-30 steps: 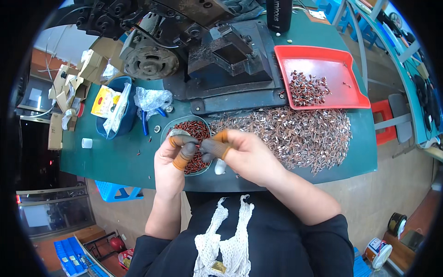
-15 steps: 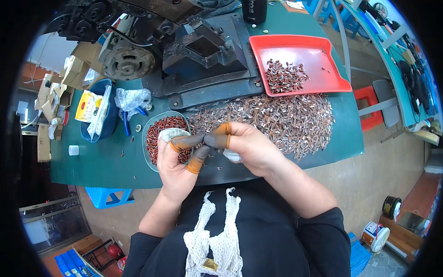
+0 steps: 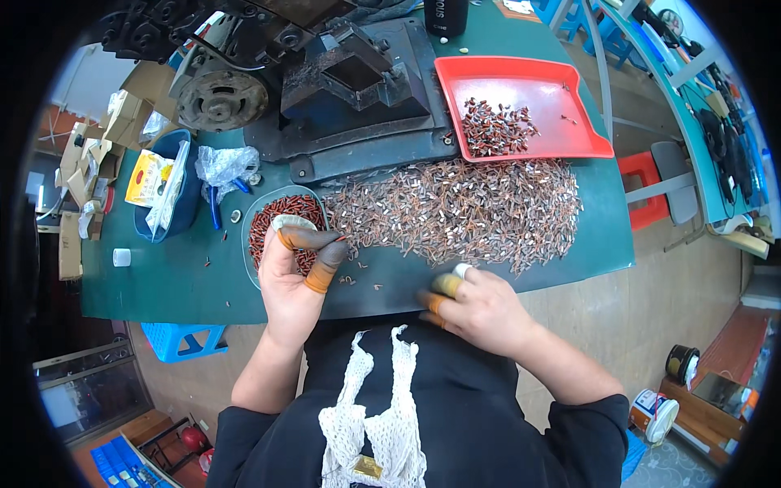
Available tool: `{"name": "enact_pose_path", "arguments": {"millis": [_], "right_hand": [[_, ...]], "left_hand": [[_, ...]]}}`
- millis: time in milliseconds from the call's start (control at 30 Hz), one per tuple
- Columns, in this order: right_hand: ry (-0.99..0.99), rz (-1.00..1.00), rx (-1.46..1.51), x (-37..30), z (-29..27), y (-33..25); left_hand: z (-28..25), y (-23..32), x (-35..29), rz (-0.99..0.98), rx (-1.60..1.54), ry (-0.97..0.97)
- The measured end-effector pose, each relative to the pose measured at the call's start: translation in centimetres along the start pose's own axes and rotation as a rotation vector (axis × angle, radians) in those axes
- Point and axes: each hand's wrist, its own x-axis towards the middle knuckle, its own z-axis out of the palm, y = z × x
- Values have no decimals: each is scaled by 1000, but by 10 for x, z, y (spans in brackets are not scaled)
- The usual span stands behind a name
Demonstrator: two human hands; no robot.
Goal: The person repeatedly joins small pins with wire pieces and crimps them together using a tabletop press machine.
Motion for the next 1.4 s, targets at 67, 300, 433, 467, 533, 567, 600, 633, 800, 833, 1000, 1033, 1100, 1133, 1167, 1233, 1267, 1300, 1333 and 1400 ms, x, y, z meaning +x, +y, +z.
{"name": "enact_pose_path", "arguments": {"millis": [67, 300, 433, 467, 533, 567, 600, 633, 800, 833, 1000, 1033, 1100, 1133, 1167, 1233, 1267, 1300, 1333, 1400], "right_hand": [[12, -250, -6, -4, -1, 7], [307, 687, 865, 52, -28, -5], [519, 658, 1143, 132, -44, 10], [558, 617, 1200, 147, -49, 13], [616, 502, 1157, 172, -50, 20], [661, 445, 1119, 183, -50, 23], [705, 389, 1081, 191, -49, 25], [728, 376, 994, 197, -48, 29], [791, 290, 600, 211, -43, 40], [823, 207, 390, 212, -43, 44], [815, 48, -57, 212, -48, 56], [802, 3, -146, 212, -49, 59], [815, -39, -201, 215, -51, 61], [828, -82, -255, 216, -52, 60], [826, -82, -253, 216, -53, 59], [804, -86, -343, 216, -57, 54], [803, -86, -342, 216, -58, 54], [789, -76, -350, 216, -58, 54], [775, -66, -358, 216, -59, 53], [774, -69, -350, 216, -60, 52]], "left_hand": [[-1, -1, 1, 2, -14, 13], [0, 1, 21, 134, 138, 98], [2, -4, 59, 377, 315, 203], [3, -2, 70, 476, 354, 238], [6, -2, 91, 522, 365, 275], [7, -3, 100, 595, 415, 305], [8, -5, 108, 666, 464, 334], [10, -8, 116, 692, 478, 354], [21, -22, 149, 783, 489, 434], [23, -25, 154, 803, 493, 445], [24, -34, 166, 825, 535, 463], [25, -34, 167, 823, 535, 464], [27, -35, 168, 829, 523, 469], [28, -35, 168, 825, 525, 469], [28, -35, 169, 829, 536, 472], [28, -34, 170, 833, 547, 475], [28, -34, 171, 826, 563, 476], [29, -34, 171, 819, 578, 478], [29, -34, 173, 819, 578, 479], [30, -35, 176, 851, 571, 490]]}}
